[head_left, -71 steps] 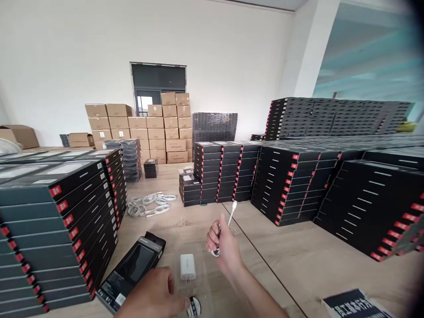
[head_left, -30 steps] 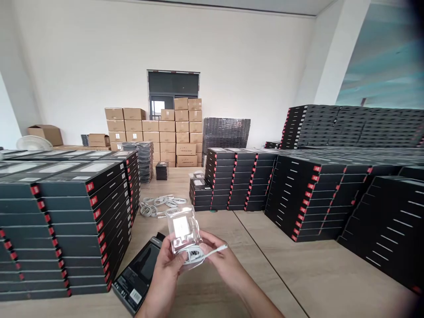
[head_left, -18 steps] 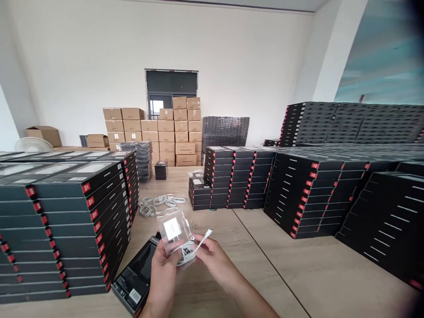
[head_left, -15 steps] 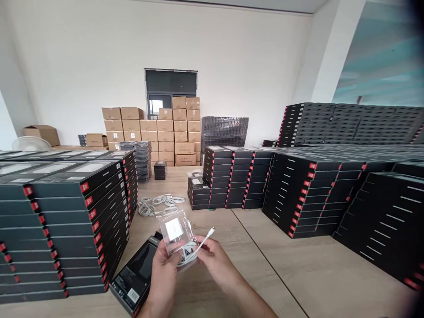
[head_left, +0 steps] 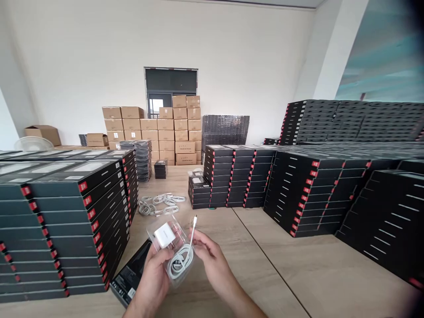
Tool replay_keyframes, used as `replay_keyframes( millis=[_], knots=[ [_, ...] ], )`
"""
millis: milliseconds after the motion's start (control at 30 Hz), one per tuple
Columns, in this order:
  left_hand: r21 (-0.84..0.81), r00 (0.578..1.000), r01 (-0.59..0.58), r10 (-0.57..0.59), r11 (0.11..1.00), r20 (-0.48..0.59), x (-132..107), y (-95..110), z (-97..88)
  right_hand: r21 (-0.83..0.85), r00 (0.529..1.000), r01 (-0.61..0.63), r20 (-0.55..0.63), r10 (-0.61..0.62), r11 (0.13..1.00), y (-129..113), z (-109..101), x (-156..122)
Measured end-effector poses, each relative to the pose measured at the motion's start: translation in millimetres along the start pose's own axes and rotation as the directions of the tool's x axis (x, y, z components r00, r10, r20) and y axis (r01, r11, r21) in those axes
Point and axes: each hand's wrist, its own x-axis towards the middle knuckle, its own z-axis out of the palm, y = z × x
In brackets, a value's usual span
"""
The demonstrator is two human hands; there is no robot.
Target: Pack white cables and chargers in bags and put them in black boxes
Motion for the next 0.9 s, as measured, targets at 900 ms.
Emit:
replay_keyframes(
  millis=[900],
  knots=[
    [0.074,0.996,0.023,-0.029,0.997,0.088,-2,-13,0.1,-0.006,0.966,0.039,-0.256,-0.039,0.999,-5,0,-3]
  ],
)
